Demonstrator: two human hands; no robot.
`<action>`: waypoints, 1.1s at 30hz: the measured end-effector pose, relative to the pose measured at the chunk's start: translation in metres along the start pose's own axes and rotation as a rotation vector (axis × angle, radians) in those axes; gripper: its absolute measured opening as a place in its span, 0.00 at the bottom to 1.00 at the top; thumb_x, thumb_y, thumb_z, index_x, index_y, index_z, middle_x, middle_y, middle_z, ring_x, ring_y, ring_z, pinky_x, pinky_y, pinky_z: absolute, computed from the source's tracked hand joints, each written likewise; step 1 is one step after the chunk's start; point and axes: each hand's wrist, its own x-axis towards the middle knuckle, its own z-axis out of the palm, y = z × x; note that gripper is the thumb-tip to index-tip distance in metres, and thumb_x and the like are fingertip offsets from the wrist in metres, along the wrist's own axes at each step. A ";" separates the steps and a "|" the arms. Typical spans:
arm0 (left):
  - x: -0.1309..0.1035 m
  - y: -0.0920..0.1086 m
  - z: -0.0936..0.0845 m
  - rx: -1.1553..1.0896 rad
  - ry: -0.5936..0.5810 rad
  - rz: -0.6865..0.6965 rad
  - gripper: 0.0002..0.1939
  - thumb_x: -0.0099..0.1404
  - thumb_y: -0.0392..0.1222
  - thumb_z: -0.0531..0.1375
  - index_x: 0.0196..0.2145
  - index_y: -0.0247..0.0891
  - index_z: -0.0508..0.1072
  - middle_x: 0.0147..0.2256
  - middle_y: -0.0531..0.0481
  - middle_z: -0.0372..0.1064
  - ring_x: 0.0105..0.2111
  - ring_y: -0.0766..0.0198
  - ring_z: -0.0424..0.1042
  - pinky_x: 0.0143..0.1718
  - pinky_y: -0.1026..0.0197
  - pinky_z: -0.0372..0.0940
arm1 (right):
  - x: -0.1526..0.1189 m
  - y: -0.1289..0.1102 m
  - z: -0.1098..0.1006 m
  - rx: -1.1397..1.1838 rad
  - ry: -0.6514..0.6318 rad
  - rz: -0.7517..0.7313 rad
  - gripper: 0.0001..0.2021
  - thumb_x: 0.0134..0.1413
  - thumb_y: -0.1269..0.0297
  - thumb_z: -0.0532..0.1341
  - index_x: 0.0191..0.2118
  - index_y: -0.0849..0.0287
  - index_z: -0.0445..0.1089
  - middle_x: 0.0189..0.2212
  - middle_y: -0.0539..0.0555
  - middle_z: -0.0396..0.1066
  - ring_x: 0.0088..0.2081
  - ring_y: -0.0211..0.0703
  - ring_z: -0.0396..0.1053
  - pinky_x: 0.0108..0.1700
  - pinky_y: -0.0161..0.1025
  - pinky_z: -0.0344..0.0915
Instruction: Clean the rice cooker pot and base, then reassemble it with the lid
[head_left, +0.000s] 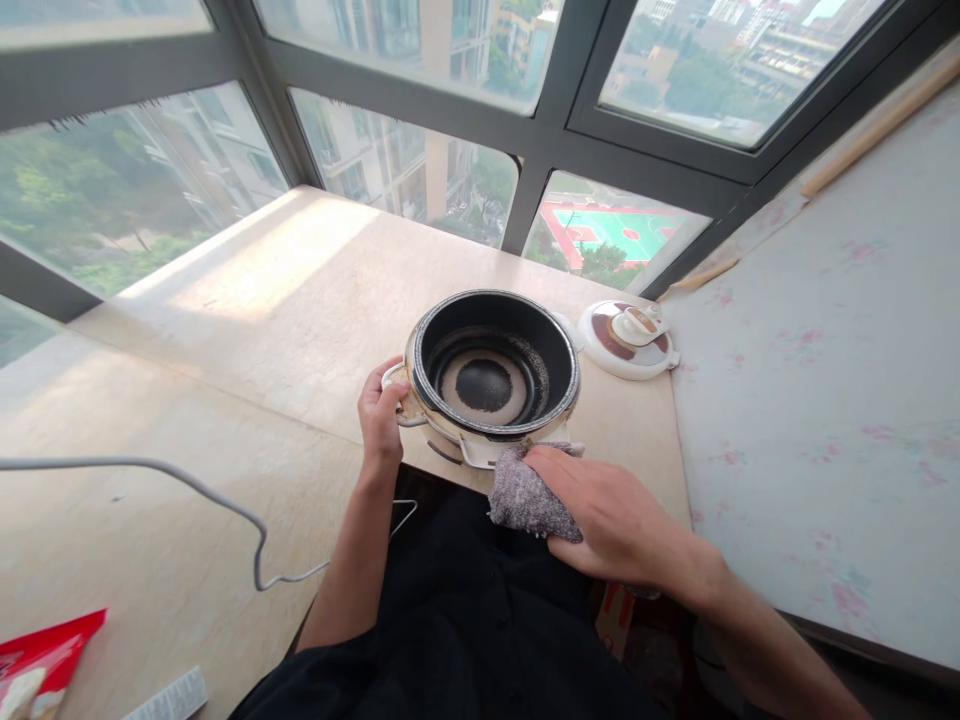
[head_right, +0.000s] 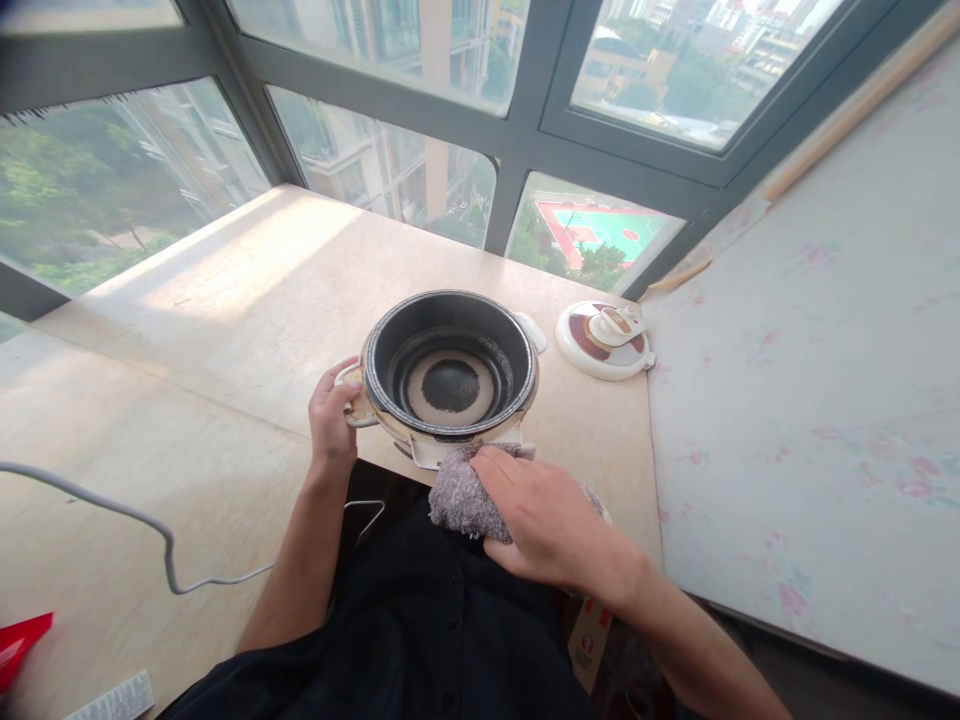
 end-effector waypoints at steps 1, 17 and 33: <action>-0.001 0.001 0.001 0.013 0.017 0.004 0.21 0.51 0.42 0.64 0.44 0.36 0.79 0.35 0.49 0.75 0.33 0.64 0.70 0.35 0.64 0.63 | 0.005 -0.003 -0.004 -0.010 -0.050 0.041 0.27 0.49 0.67 0.60 0.57 0.66 0.65 0.54 0.67 0.71 0.49 0.59 0.74 0.46 0.51 0.74; -0.006 -0.001 0.007 0.062 0.113 0.051 0.19 0.51 0.42 0.61 0.41 0.34 0.78 0.32 0.51 0.72 0.28 0.67 0.66 0.28 0.66 0.59 | 0.029 -0.026 0.033 0.278 0.100 -0.147 0.41 0.50 0.63 0.64 0.68 0.74 0.53 0.67 0.74 0.56 0.68 0.61 0.58 0.63 0.50 0.64; -0.003 0.000 0.006 0.114 0.117 0.098 0.17 0.52 0.42 0.60 0.39 0.36 0.79 0.32 0.51 0.72 0.30 0.66 0.67 0.29 0.66 0.59 | 0.034 -0.004 -0.021 0.299 -0.171 -0.120 0.25 0.50 0.66 0.63 0.56 0.59 0.66 0.49 0.58 0.74 0.46 0.51 0.73 0.45 0.42 0.69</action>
